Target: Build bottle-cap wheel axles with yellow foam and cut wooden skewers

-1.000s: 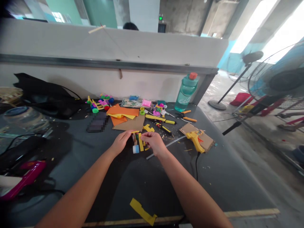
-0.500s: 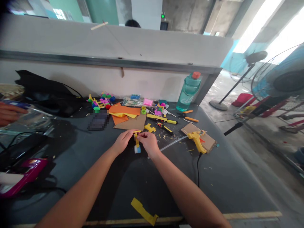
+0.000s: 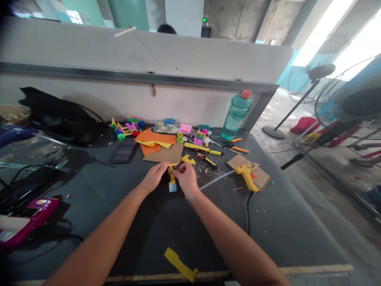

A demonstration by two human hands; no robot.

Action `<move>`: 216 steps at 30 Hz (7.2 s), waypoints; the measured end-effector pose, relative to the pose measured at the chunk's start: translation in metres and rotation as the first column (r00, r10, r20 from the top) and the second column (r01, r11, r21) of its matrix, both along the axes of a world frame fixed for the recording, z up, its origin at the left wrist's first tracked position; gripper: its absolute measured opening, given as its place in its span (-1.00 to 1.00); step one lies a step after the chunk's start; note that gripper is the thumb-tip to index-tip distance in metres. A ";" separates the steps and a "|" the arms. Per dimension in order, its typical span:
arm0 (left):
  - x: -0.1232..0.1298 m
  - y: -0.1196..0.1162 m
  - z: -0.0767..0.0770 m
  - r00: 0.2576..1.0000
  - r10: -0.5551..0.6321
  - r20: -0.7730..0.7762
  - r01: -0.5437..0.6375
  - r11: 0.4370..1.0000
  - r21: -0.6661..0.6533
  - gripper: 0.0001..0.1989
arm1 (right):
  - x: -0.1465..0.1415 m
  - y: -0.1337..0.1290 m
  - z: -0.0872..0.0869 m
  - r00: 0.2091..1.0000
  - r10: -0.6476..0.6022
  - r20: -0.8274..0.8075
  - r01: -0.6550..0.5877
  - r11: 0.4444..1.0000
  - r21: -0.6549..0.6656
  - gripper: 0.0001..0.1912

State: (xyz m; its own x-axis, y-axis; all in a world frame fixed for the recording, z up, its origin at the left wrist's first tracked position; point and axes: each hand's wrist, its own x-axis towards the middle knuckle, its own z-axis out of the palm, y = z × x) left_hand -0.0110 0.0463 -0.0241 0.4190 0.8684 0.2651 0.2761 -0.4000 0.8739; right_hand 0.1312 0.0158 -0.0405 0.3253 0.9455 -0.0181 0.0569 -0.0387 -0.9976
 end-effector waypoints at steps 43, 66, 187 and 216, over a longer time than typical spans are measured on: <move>0.000 -0.001 0.002 1.000 0.001 -0.019 -0.002 1.000 -0.007 -0.63 | -0.007 -0.003 0.002 0.996 -0.016 -0.084 0.015 1.000 -0.013 -0.73; 0.001 0.000 0.001 0.993 0.035 -0.114 -0.028 0.998 0.063 -0.70 | -0.006 -0.004 0.002 0.997 -0.009 -0.082 0.008 1.000 -0.018 -0.73; 0.028 -0.023 -0.001 0.864 0.280 -0.418 -0.181 0.948 0.261 -0.85 | 0.031 0.004 0.018 0.739 -0.146 0.658 0.005 0.977 0.212 -0.83; 0.034 -0.031 0.016 0.694 0.339 -0.636 -0.098 0.918 0.383 -0.82 | 0.029 0.002 0.021 0.807 -0.120 0.579 0.049 0.989 0.137 -0.81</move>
State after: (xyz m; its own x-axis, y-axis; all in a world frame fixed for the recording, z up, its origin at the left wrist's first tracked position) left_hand 0.0233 0.0157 -0.0083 0.3947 0.8858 0.2441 0.8544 -0.4515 0.2570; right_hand 0.1600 0.0175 -0.0197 0.3192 0.8977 0.3036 0.6315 0.0374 -0.7745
